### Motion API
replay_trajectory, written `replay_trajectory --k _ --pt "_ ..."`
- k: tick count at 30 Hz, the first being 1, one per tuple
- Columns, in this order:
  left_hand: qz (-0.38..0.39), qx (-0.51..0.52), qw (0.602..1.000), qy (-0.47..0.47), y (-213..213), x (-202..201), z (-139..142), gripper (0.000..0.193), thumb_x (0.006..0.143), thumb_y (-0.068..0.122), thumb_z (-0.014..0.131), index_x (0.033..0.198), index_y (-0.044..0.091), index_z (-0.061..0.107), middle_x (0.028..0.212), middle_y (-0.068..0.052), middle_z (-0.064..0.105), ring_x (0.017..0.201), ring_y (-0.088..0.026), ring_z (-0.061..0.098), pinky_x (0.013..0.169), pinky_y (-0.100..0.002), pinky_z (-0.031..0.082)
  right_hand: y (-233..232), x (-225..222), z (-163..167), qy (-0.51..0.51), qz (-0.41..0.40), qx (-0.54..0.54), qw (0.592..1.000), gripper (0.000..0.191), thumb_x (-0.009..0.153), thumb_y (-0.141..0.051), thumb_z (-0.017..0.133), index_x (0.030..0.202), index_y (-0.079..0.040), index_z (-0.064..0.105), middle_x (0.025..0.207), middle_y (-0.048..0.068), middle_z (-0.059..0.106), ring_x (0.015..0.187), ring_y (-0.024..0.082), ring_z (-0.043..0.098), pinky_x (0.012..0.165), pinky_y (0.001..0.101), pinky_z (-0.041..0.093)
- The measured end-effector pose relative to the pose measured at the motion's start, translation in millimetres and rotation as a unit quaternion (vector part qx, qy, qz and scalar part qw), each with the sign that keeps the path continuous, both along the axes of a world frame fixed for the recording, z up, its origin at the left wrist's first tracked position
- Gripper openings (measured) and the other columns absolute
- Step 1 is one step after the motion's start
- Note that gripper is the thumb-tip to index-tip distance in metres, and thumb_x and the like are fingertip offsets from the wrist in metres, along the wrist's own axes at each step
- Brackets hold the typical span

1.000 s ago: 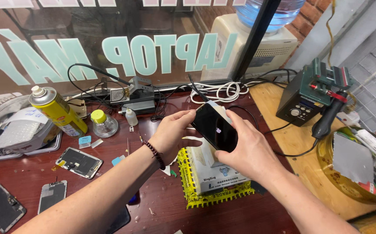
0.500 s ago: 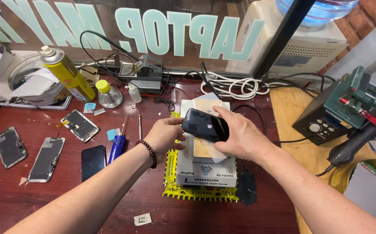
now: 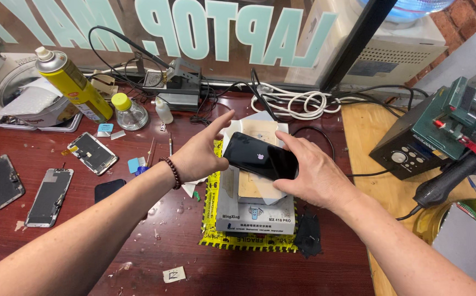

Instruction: The person reassembles a smartphone by aligning the screen assembly onto the body and pressing it into place. They power the phone on, tap through its settings menu, wipe the screen with a tissue, then wrap the phone in bubble wrap.

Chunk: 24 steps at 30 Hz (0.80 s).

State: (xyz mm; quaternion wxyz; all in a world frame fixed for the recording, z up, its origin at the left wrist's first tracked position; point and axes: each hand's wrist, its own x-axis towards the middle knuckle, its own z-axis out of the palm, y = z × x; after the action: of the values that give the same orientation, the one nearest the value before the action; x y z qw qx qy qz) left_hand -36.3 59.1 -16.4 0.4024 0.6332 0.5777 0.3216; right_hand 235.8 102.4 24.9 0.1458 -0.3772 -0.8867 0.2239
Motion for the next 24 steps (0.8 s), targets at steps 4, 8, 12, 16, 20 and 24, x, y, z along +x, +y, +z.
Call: replay_trajectory --k 4,8,12,16,20,24 --pt "-0.023 -0.037 0.999 0.017 8.1 -3.6 11.0 0.123 0.067 -0.002 0.077 0.162 0.024 0.002 0.160 -0.010 0.040 0.142 -0.031 0.047 0.108 -0.039 0.049 -0.6 0.3 0.0 0.013 0.004 0.011 1.000 0.094 0.062 -0.023 0.085 0.146 -0.007 0.046 0.126 0.018 0.064 0.119 0.035 0.059 0.104 0.0425 0.046" --pt "-0.055 -0.039 0.998 0.012 9.5 -6.0 16.4 0.124 0.069 0.001 0.079 0.162 0.024 0.000 0.162 -0.010 0.039 0.143 -0.032 0.045 0.112 -0.040 0.045 1.0 0.3 2.6 -0.010 -0.021 -0.013 1.000 0.095 0.061 -0.024 0.086 0.146 -0.010 0.046 0.127 0.014 0.065 0.119 0.033 0.059 0.103 0.0419 0.046" --pt "-0.065 -0.042 0.997 0.013 10.6 -6.0 17.3 0.126 0.069 0.005 0.082 0.162 0.023 0.000 0.161 -0.010 0.040 0.142 -0.033 0.047 0.114 -0.040 0.044 0.6 -0.7 4.3 0.001 -0.018 -0.004 1.000 0.095 0.060 -0.025 0.086 0.145 -0.010 0.047 0.130 0.012 0.064 0.118 0.031 0.059 0.103 0.0414 0.047" --pt "-0.066 -0.026 0.997 0.017 9.0 -5.7 16.5 0.127 0.069 0.008 0.086 0.163 0.021 0.001 0.158 -0.014 0.043 0.141 -0.033 0.049 0.110 -0.041 0.047 -0.5 -0.6 5.3 -0.007 -0.052 -0.047 0.998 0.094 0.060 -0.025 0.085 0.146 -0.013 0.048 0.126 0.009 0.065 0.119 0.028 0.060 0.103 0.0401 0.047" --pt "0.042 -0.132 0.986 -0.091 12.7 -11.5 16.5 0.115 0.070 0.018 0.085 0.161 0.022 0.016 0.148 -0.014 0.050 0.122 -0.028 0.062 0.079 -0.040 0.065 -2.2 -0.4 4.9 -0.003 -0.052 -0.040 0.998 0.093 0.061 -0.026 0.085 0.145 -0.012 0.049 0.126 0.010 0.065 0.119 0.028 0.060 0.103 0.0402 0.047" --pt "0.063 -0.179 0.976 -0.106 15.9 -18.7 6.7 0.090 0.077 0.030 0.079 0.155 0.020 0.036 0.134 -0.011 0.064 0.094 -0.025 0.074 0.067 -0.035 0.062 -1.7 0.7 4.9 -0.017 -0.071 -0.069 0.995 0.093 0.061 -0.028 0.085 0.146 -0.015 0.048 0.126 0.009 0.066 0.118 0.027 0.062 0.103 0.0387 0.049"
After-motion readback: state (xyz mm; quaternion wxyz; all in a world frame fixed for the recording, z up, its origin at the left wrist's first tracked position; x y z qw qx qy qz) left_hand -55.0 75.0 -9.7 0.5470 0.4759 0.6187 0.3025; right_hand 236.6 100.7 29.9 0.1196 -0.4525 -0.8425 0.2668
